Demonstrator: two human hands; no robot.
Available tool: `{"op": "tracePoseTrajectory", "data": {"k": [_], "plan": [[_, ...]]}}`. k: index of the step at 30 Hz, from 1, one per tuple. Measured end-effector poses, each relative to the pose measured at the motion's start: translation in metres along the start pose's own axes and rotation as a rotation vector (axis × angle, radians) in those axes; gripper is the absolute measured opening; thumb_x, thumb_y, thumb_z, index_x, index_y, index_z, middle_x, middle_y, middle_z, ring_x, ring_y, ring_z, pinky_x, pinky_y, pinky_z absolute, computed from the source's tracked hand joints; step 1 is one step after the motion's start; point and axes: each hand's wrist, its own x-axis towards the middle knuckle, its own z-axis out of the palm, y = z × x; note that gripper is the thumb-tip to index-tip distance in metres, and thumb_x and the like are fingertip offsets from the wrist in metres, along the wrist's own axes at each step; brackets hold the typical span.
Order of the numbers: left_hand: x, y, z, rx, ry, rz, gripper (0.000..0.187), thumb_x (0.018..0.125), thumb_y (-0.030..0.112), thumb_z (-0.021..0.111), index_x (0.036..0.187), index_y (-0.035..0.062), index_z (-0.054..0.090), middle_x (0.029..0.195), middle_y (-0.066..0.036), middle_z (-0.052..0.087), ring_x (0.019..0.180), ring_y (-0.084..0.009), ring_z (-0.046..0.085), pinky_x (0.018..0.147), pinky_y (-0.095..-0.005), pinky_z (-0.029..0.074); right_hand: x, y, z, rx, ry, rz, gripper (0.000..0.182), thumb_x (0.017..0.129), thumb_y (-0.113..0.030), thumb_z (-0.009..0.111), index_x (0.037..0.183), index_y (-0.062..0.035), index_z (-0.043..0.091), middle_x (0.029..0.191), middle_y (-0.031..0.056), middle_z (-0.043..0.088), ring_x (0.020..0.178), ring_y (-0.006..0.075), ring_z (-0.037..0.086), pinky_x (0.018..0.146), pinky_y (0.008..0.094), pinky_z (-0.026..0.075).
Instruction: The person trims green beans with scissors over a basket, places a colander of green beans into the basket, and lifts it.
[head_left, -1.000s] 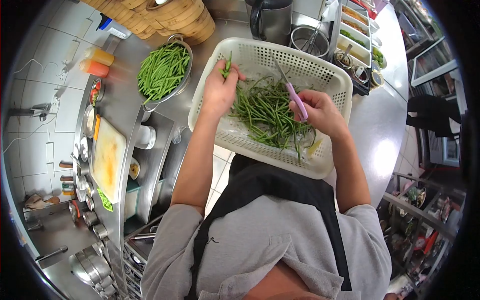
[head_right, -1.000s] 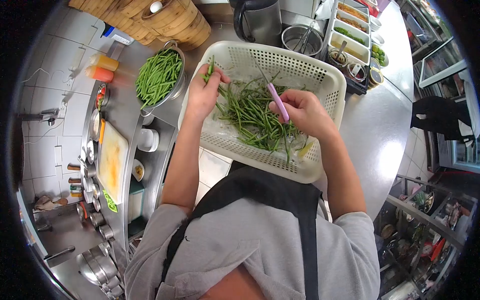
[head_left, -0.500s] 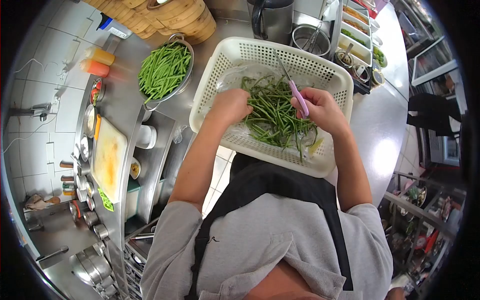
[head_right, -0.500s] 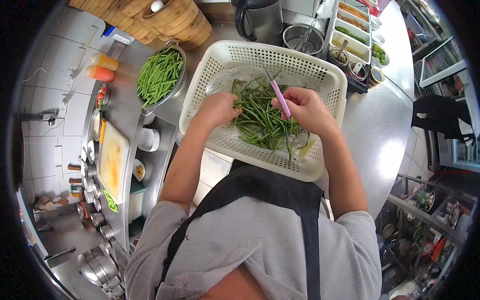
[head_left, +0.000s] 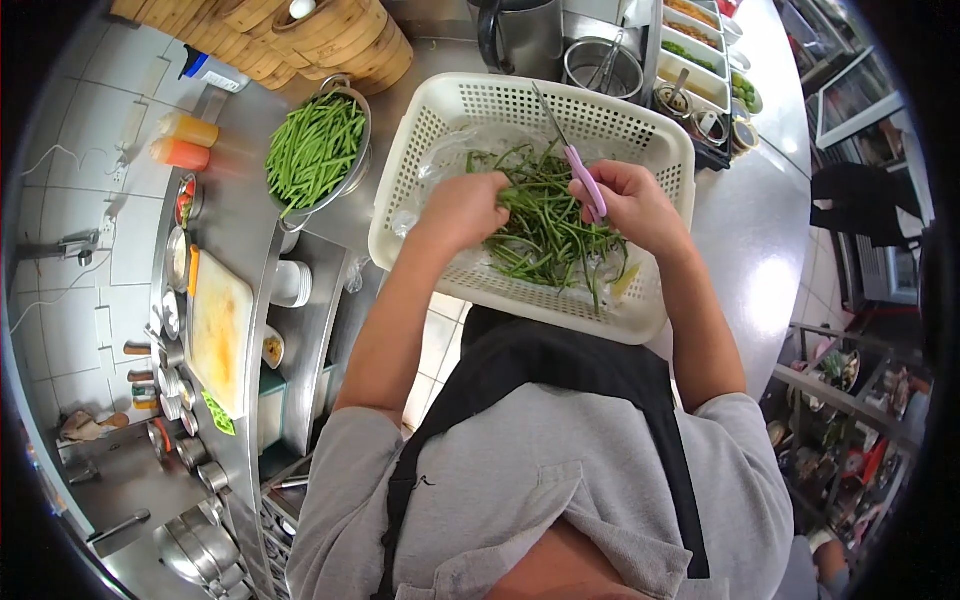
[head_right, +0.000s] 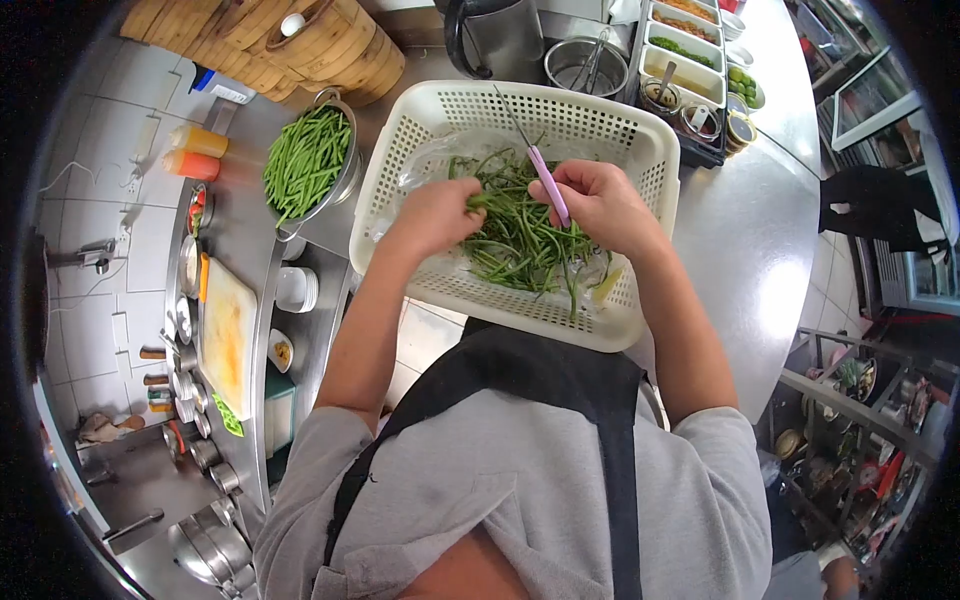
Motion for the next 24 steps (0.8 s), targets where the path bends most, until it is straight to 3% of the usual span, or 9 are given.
{"op": "tracePoseTrajectory", "data": {"k": [2, 4, 5, 6, 8, 12, 16, 24], "plan": [[-0.001, -0.005, -0.007, -0.137, 0.049, -0.099, 0.021, 0.090, 0.022, 0.069, 0.106, 0.0089, 0.066, 0.085, -0.013, 0.071, 0.081, -0.0298, 0.070, 0.073, -0.0412, 0.053, 0.001, 0.003, 0.000, 0.027, 0.016, -0.016, 0.034, 0.093, -0.036, 0.076, 0.089, -0.0026, 0.073, 0.069, -0.0016, 0.064, 0.063, 0.0051, 0.058, 0.056, 0.0233, 0.042], [0.000, -0.015, -0.007, -0.884, 0.177, -0.173, 0.014, 0.091, 0.019, 0.062, 0.098, 0.0067, 0.061, 0.077, -0.005, 0.066, 0.071, -0.0170, 0.064, 0.065, -0.0325, 0.050, 0.002, 0.003, 0.001, 0.051, 0.025, -0.034, 0.035, 0.093, -0.037, 0.076, 0.088, -0.0029, 0.072, 0.068, -0.0018, 0.064, 0.063, 0.0050, 0.057, 0.056, 0.0231, 0.042], [0.000, -0.018, -0.004, -1.089, 0.260, -0.062, 0.010, 0.092, 0.018, 0.059, 0.097, 0.0091, 0.058, 0.077, 0.000, 0.061, 0.068, -0.0091, 0.054, 0.060, -0.0248, 0.043, 0.000, 0.001, 0.000, 0.049, 0.006, -0.036, 0.034, 0.094, -0.037, 0.076, 0.089, -0.0028, 0.072, 0.069, -0.0020, 0.064, 0.063, 0.0049, 0.058, 0.057, 0.0229, 0.042], [-0.003, -0.013, -0.010, -1.090, 0.262, -0.063, 0.010, 0.092, 0.018, 0.059, 0.097, 0.0091, 0.058, 0.077, 0.000, 0.061, 0.068, -0.0091, 0.054, 0.060, -0.0248, 0.043, 0.000, 0.000, -0.001, 0.045, -0.014, -0.037, 0.034, 0.094, -0.037, 0.075, 0.090, -0.0027, 0.072, 0.070, -0.0022, 0.064, 0.064, 0.0048, 0.058, 0.057, 0.0227, 0.042], [-0.007, -0.001, -0.022, -1.547, 0.370, -0.201, 0.010, 0.091, 0.017, 0.060, 0.099, 0.0114, 0.057, 0.078, -0.001, 0.061, 0.067, -0.0107, 0.052, 0.059, -0.0256, 0.041, 0.000, 0.004, -0.001, 0.068, -0.083, -0.046, 0.034, 0.094, -0.036, 0.075, 0.092, -0.0025, 0.071, 0.071, -0.0022, 0.065, 0.066, 0.0047, 0.059, 0.058, 0.0224, 0.043], [-0.002, 0.002, -0.009, -1.892, 0.414, -0.100, 0.015, 0.092, 0.014, 0.058, 0.107, 0.0128, 0.054, 0.086, -0.004, 0.064, 0.071, -0.0117, 0.052, 0.061, -0.0275, 0.043, -0.003, 0.001, -0.002, 0.113, -0.248, -0.044, 0.034, 0.095, -0.036, 0.074, 0.095, -0.0021, 0.070, 0.076, -0.0019, 0.066, 0.070, 0.0045, 0.060, 0.061, 0.0219, 0.045], [0.001, 0.012, -0.004, -1.903, 0.482, -0.077, 0.015, 0.094, 0.015, 0.056, 0.109, 0.0138, 0.053, 0.088, -0.005, 0.061, 0.068, -0.0125, 0.049, 0.062, -0.0299, 0.042, -0.003, 0.002, -0.002, 0.116, -0.293, -0.060, 0.032, 0.096, -0.034, 0.072, 0.095, -0.0024, 0.069, 0.077, -0.0021, 0.066, 0.071, 0.0045, 0.060, 0.062, 0.0216, 0.046], [-0.007, 0.017, -0.005, -1.668, 0.260, -0.065, 0.013, 0.095, 0.016, 0.056, 0.107, 0.0134, 0.056, 0.088, -0.003, 0.064, 0.077, -0.0102, 0.054, 0.063, -0.0244, 0.040, -0.003, 0.002, -0.002, 0.132, -0.263, -0.057, 0.030, 0.096, -0.033, 0.072, 0.094, -0.0028, 0.069, 0.076, -0.0029, 0.065, 0.069, 0.0034, 0.058, 0.060, 0.0207, 0.043]]}}
